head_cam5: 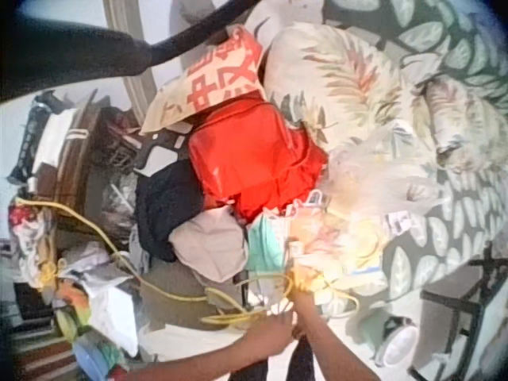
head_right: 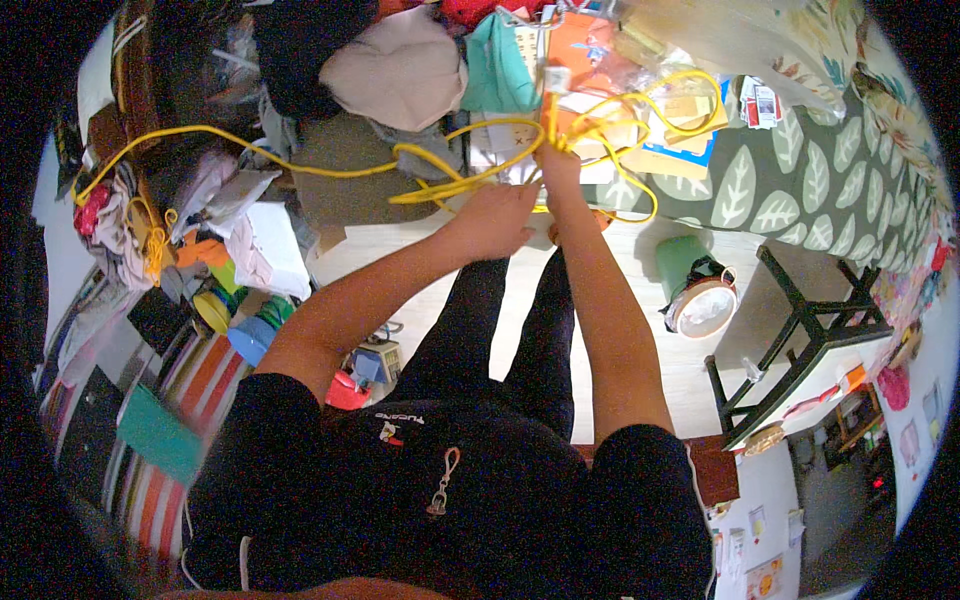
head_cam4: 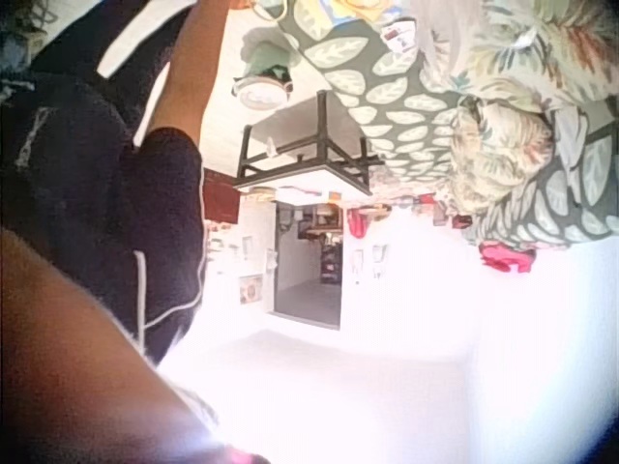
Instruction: The person walks around a cluttered room, opens a drawer to place small items inside, and then picks up a yellow extension cord from a sofa. They proceed to coil the cord neatly by hand and place it on a nearby table.
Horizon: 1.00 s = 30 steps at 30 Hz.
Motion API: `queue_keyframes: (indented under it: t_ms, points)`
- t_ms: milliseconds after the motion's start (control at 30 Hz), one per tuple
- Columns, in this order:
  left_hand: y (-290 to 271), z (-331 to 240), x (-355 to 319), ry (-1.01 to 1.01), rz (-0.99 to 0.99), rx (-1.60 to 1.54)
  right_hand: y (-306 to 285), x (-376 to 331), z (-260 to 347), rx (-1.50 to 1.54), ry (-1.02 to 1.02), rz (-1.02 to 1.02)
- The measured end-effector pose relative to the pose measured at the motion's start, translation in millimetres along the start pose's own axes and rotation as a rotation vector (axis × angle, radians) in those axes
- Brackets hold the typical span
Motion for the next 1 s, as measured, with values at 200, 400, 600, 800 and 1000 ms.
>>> queue_keyframes:
  t_ms: [200,400,600,800,1000]
  points:
    - [-12.7,82.0,-58.5,-0.196,-0.455,0.059,-4.5,-51.6,-17.2,0.597,0.079,0.335]
    - [-26.3,143.8,-97.2,-0.374,-0.457,-0.323,30.3,-54.3,-23.2,0.728,0.202,0.47]
    - [-33.1,153.0,-112.3,-0.477,-0.673,-0.008,59.6,-87.3,-12.2,0.929,0.26,0.694]
    - [6.9,179.2,-155.1,-0.723,-0.03,-0.018,17.1,-143.7,-33.9,0.965,0.275,0.689]
    - [-1.2,195.8,-238.2,-0.424,0.051,0.547,-115.6,-232.4,-69.6,0.716,0.258,0.498]
Point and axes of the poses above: each hand's wrist, its own x-axis towards the middle knuckle, its own y-axis out of the palm, z = x × y, the point moved 5 cm from there along x, towards the middle knuckle, and after that the axes turned 1 degree about y, right-handed, at the moved point
